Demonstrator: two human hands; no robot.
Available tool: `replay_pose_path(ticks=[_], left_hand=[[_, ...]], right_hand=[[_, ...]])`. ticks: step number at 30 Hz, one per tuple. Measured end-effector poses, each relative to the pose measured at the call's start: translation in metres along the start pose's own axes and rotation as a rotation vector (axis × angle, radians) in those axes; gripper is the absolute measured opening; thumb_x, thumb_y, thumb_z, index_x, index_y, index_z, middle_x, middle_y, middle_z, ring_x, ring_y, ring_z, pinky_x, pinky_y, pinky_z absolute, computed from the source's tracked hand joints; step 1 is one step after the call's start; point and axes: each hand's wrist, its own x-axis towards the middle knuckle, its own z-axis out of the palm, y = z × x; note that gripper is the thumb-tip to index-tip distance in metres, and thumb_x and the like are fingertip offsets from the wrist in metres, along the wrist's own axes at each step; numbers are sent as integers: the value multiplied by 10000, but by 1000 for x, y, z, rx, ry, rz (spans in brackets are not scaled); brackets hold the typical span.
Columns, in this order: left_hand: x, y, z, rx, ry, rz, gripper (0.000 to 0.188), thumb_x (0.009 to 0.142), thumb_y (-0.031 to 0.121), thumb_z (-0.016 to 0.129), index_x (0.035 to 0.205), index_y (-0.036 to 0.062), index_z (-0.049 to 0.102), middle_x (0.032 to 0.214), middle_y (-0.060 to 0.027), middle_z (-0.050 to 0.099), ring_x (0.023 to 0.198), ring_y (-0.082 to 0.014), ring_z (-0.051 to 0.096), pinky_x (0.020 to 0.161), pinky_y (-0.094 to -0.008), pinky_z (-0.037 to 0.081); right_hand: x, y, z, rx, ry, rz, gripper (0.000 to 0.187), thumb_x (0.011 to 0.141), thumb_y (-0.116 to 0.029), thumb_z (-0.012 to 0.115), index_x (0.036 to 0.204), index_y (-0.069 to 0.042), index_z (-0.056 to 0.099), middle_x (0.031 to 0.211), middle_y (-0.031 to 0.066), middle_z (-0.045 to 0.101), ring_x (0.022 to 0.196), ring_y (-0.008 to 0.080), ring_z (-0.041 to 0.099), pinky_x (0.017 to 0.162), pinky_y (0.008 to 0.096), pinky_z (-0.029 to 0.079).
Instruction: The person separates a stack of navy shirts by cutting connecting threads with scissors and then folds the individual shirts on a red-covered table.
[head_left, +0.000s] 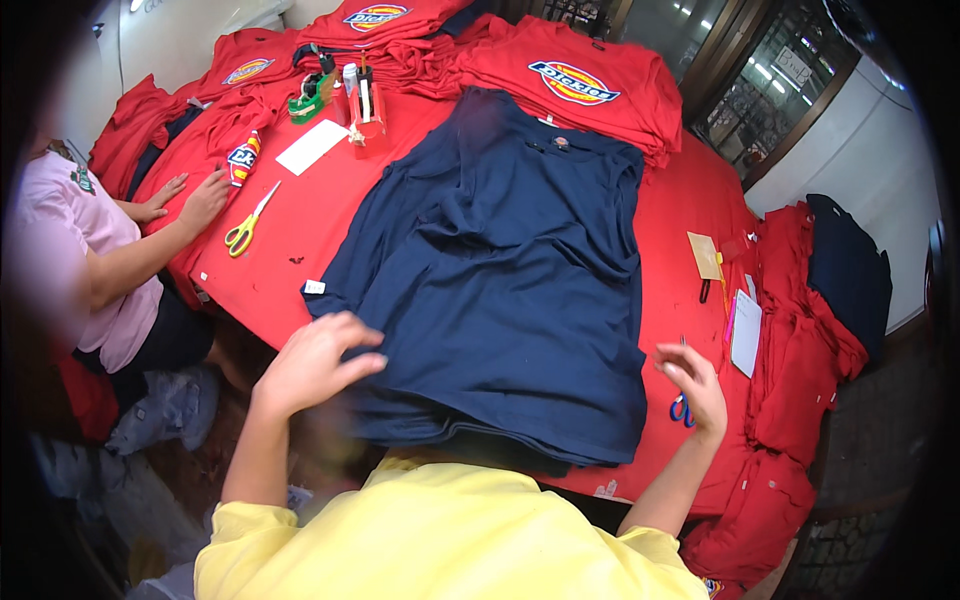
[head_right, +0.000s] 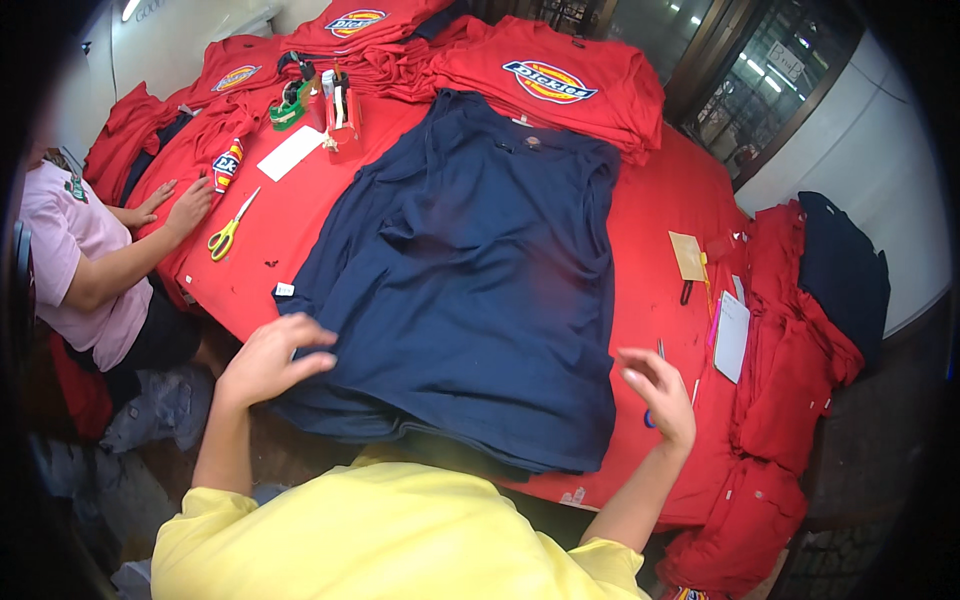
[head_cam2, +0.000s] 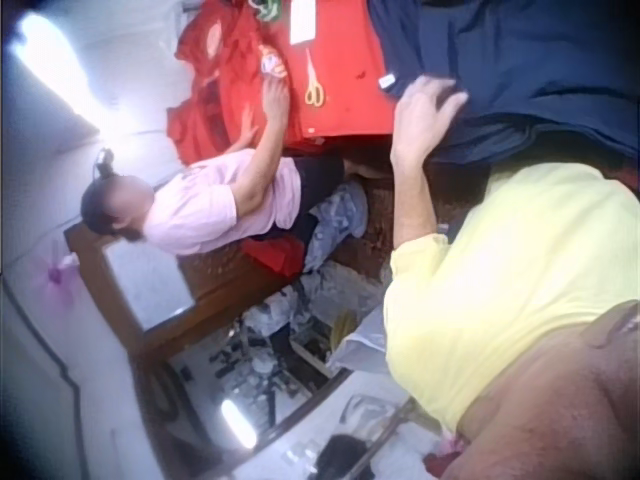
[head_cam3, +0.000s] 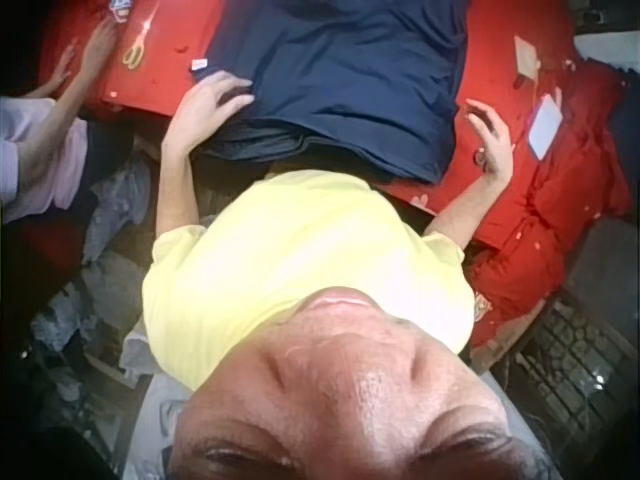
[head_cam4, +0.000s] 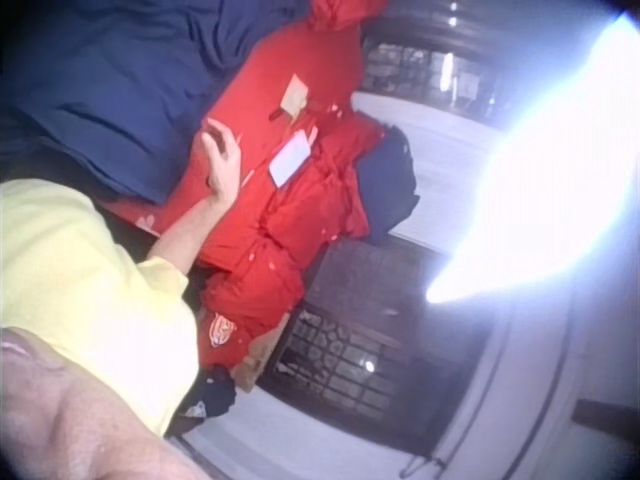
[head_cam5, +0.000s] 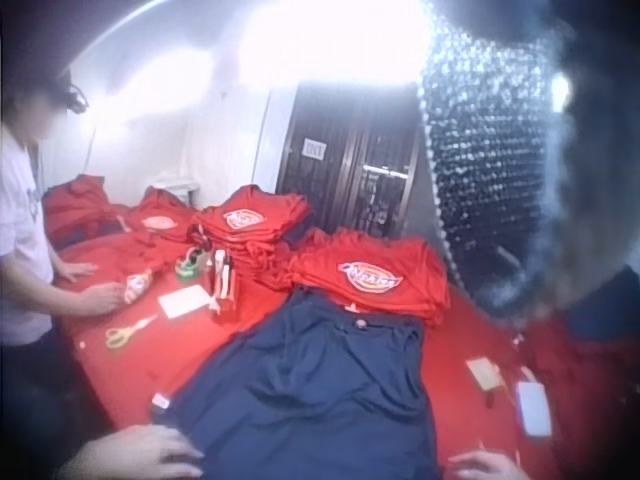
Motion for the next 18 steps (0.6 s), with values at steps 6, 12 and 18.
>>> replay_pose_path(ticks=[6,12,18], left_hand=[[77,-16,93,255,447,-202,627,865,402,634,1379,90,454,1416,-240,393,1256,-426,423,1048,-481,348],[66,-25,141,182,558,-265,616,826,361,675,1364,126,486,1384,-191,411,1181,-372,435,983,-472,343],[69,-21,133,134,546,-291,605,781,338,721,1318,128,541,1331,-146,455,1129,-335,450,948,-454,355]], right_hand=[[170,-51,83,-317,-256,-361,323,906,-205,574,1136,14,630,1113,153,651,1086,262,601,935,344,452],[314,-55,208,-984,-97,-310,627,934,-539,441,1456,-198,367,1544,96,271,1411,307,268,1112,592,214],[432,-36,245,-1089,204,-311,730,914,-680,287,1492,-234,287,1572,65,197,1437,322,176,1087,671,144]])
